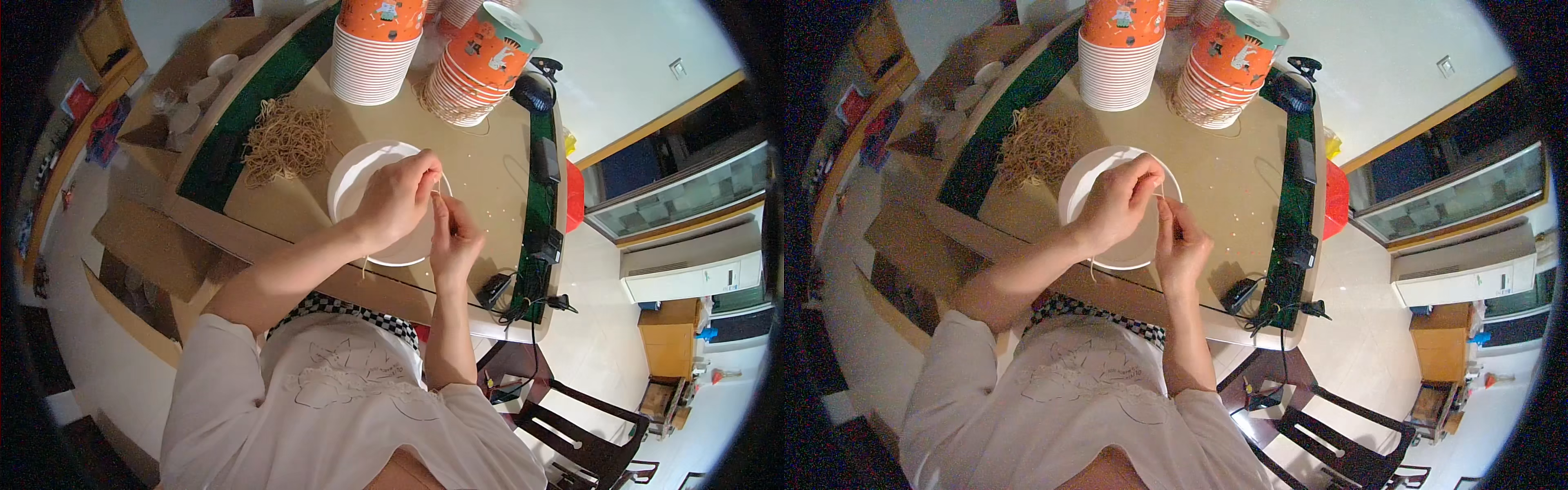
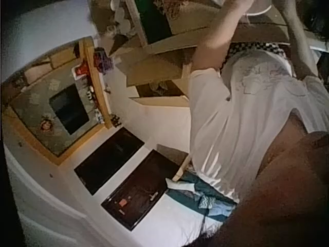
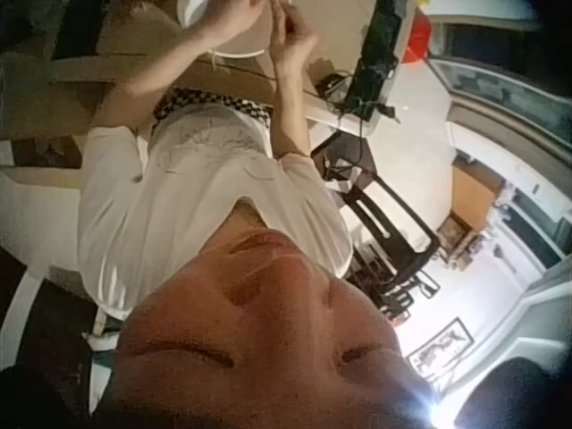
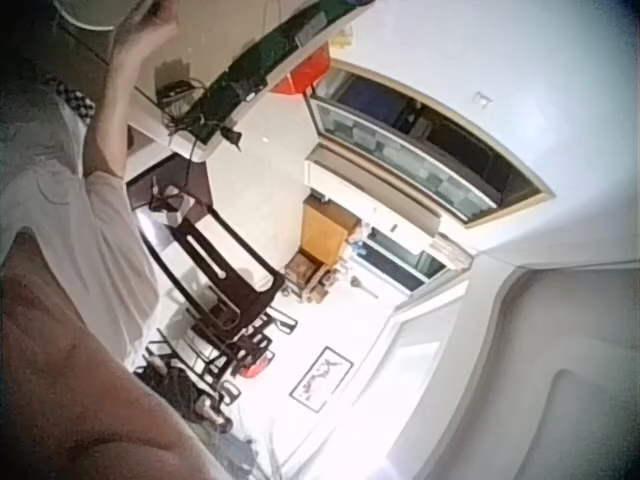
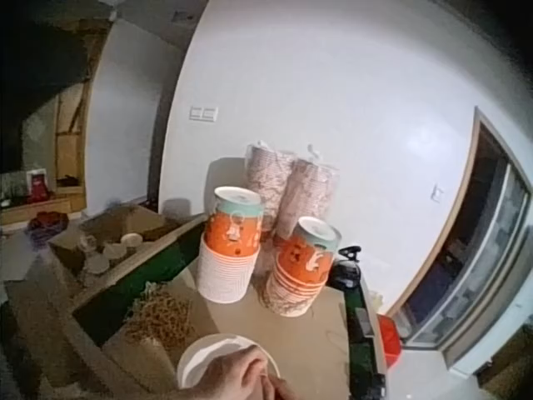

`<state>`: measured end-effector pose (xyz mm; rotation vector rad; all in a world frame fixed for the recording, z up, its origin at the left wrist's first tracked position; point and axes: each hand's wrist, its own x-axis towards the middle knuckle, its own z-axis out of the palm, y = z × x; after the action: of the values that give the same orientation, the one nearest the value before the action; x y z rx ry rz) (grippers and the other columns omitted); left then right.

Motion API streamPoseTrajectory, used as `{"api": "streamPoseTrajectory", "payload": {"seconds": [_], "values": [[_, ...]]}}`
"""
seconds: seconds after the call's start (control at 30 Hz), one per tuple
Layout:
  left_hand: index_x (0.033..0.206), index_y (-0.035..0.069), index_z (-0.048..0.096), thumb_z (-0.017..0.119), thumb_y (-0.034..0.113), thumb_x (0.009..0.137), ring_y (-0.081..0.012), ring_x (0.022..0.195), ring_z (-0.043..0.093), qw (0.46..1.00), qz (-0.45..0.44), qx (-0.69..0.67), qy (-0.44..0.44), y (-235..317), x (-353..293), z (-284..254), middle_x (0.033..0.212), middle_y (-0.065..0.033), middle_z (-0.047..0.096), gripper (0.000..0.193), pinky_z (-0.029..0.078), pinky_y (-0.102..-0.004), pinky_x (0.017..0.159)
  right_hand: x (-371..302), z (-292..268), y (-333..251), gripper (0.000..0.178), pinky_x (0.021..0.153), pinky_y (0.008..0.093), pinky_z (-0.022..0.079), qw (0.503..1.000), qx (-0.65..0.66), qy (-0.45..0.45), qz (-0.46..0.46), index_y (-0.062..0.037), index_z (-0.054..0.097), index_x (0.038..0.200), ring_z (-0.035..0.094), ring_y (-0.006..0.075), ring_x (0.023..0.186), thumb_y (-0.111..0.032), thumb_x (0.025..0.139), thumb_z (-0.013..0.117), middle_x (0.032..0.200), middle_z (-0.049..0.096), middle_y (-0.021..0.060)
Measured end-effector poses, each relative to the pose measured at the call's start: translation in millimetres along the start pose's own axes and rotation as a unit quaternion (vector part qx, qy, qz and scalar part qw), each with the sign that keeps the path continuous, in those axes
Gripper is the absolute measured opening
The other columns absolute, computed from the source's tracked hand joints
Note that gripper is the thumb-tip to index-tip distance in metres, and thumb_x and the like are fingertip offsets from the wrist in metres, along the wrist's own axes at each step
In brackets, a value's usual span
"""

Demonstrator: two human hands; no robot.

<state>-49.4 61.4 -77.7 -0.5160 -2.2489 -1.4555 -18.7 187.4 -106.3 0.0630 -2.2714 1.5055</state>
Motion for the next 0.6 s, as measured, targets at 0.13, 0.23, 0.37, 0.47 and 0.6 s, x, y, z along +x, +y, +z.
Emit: {"api": "streamPoseTrajectory", "payload": {"seconds": [0.13,0.23,0.37,0.47,0.6], "values": [[0.088,0.002,0.051,0.052,0.002,0.087,-0.0299,0.066,0.057,1.0,0.015,-0.006,-0.019,-2.5,-0.1,-1.4,0.075,-0.0136,0.057,0.002,0.043,-0.037,0.06,2.7,-6.8,2.4,0.013,0.054,0.0191,0.039,0.994,0.084,-0.057,0.051,0.0011,0.065,0.097,0.051,0.004,0.061,-0.009,0.09,0.06,0.075,0.06,-0.0005],[0.088,0.002,0.051,0.053,0.003,0.087,-0.0281,0.066,0.058,0.998,0.001,-0.028,-0.051,1.5,0.1,-2.3,0.074,-0.0131,0.058,0.003,0.044,-0.0351,0.059,12.8,-14.6,-1.0,0.011,0.051,0.0169,0.035,0.997,0.071,-0.037,-0.003,-0.0023,0.065,0.095,0.039,0.0005,0.056,-0.009,0.086,0.065,0.076,0.061,-0.0026],[0.089,0.002,0.054,0.058,0.007,0.086,-0.0237,0.064,0.059,0.997,-0.017,-0.033,-0.064,17.7,3.3,-10.5,0.072,-0.0113,0.059,0.007,0.044,-0.0324,0.058,25.3,-24.3,-7.3,0.007,0.053,0.0166,0.035,0.987,0.124,-0.098,0.02,-0.002,0.065,0.091,0.041,0.0006,0.058,-0.006,0.085,0.065,0.076,0.061,-0.0033],[0.087,0.002,0.056,0.06,0.01,0.085,-0.02,0.062,0.058,0.993,-0.031,0.016,-0.109,20.4,1.6,-24.8,0.069,-0.0096,0.058,0.009,0.044,-0.0307,0.057,32.3,-32.6,-4.5,0.004,0.056,0.0172,0.037,0.98,0.174,-0.094,0.005,-0.0027,0.065,0.087,0.048,0.0025,0.064,-0.003,0.083,0.066,0.078,0.062,-0.0018],[0.083,0.001,0.056,0.059,0.009,0.086,-0.0099,0.061,0.052,0.99,-0.023,-0.027,-0.133,37.5,1.9,-38.1,0.068,-0.0052,0.056,0.01,0.042,-0.026,0.056,29.2,-45.2,-13.7,0.01,0.059,0.0211,0.041,0.974,0.101,-0.164,-0.116,-0.0037,0.065,0.085,0.054,0.0088,0.072,0.002,0.077,0.069,0.087,0.061,0.0037]]}}
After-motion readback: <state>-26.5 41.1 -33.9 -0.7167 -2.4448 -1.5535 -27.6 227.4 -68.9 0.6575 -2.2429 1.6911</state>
